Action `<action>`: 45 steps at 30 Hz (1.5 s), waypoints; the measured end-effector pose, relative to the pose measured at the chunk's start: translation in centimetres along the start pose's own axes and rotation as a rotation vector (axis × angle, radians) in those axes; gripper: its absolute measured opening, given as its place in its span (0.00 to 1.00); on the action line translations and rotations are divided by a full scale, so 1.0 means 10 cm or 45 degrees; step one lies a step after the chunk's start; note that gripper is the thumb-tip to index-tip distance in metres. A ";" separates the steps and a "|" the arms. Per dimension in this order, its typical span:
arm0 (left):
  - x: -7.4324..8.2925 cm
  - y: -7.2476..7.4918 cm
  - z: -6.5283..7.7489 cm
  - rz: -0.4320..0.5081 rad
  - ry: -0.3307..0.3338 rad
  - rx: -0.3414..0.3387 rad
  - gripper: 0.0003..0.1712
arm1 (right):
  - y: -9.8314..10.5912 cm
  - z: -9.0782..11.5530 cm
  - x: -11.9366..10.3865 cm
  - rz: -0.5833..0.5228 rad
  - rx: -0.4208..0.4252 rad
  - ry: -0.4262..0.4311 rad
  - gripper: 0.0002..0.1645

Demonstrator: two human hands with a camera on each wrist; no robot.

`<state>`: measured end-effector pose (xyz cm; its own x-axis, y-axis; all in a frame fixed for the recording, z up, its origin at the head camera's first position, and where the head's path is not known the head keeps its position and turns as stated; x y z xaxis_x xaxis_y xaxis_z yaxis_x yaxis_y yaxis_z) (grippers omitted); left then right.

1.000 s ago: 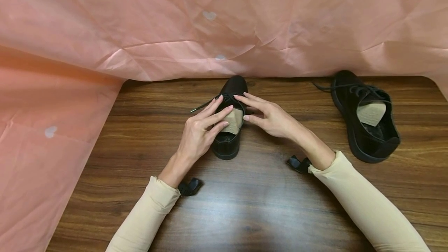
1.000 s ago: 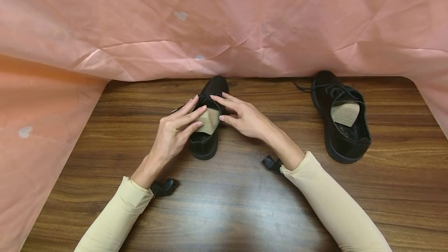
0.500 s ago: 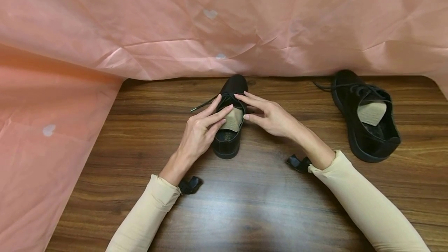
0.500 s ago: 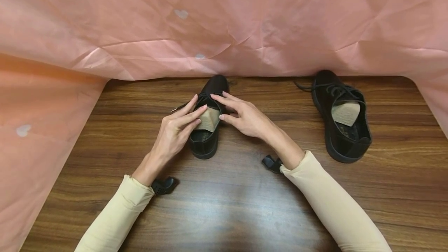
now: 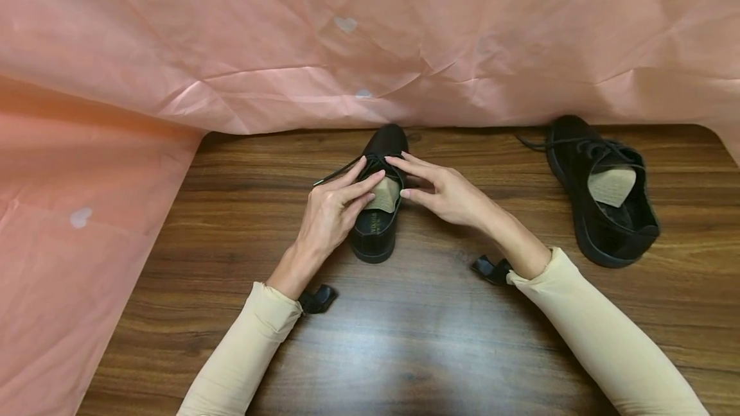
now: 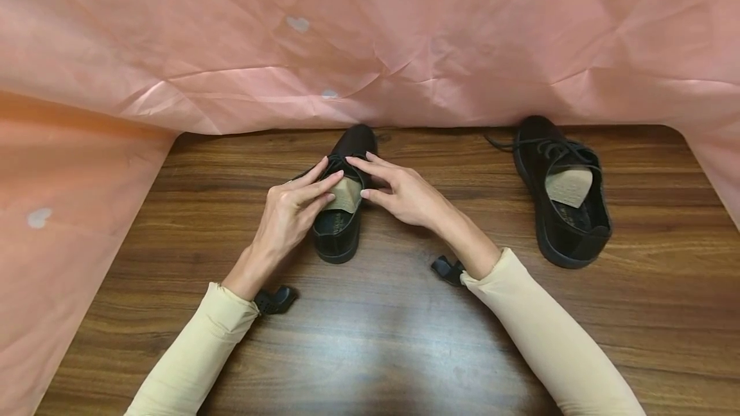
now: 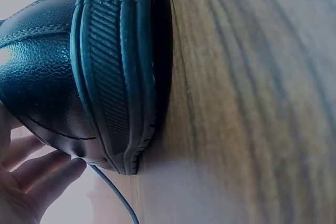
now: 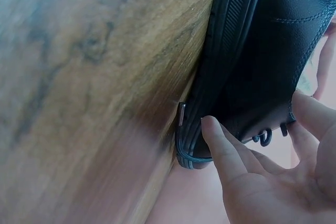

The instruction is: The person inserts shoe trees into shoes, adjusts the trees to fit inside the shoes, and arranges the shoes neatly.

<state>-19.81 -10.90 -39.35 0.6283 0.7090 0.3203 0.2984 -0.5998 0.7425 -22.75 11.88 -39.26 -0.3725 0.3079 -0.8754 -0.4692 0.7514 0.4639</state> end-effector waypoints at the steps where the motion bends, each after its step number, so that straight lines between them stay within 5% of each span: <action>1: 0.00 0.00 0.00 -0.010 0.005 0.002 0.21 | 0.00 0.00 0.00 0.000 -0.002 -0.001 0.36; 30: -0.04 -0.04 -0.12 -0.187 0.229 -0.092 0.45 | 0.00 0.01 -0.02 0.004 0.023 -0.001 0.36; 45: -0.05 -0.05 -0.19 -0.163 0.399 -0.224 0.42 | 0.00 0.00 -0.02 0.019 0.032 0.003 0.35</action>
<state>-21.67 -10.28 -38.72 0.3355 0.8694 0.3628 0.2153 -0.4457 0.8689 -22.64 11.80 -39.09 -0.3810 0.3180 -0.8682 -0.4430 0.7614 0.4733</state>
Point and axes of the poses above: each hand's wrist, its own z-axis away from the middle knuckle, its own y-axis out of the back of the hand, x = y × z, the point moved 2 cm from there along -z, towards the middle knuckle, and after that the axes turned 12 degrees about -z, right-handed, at the moved point
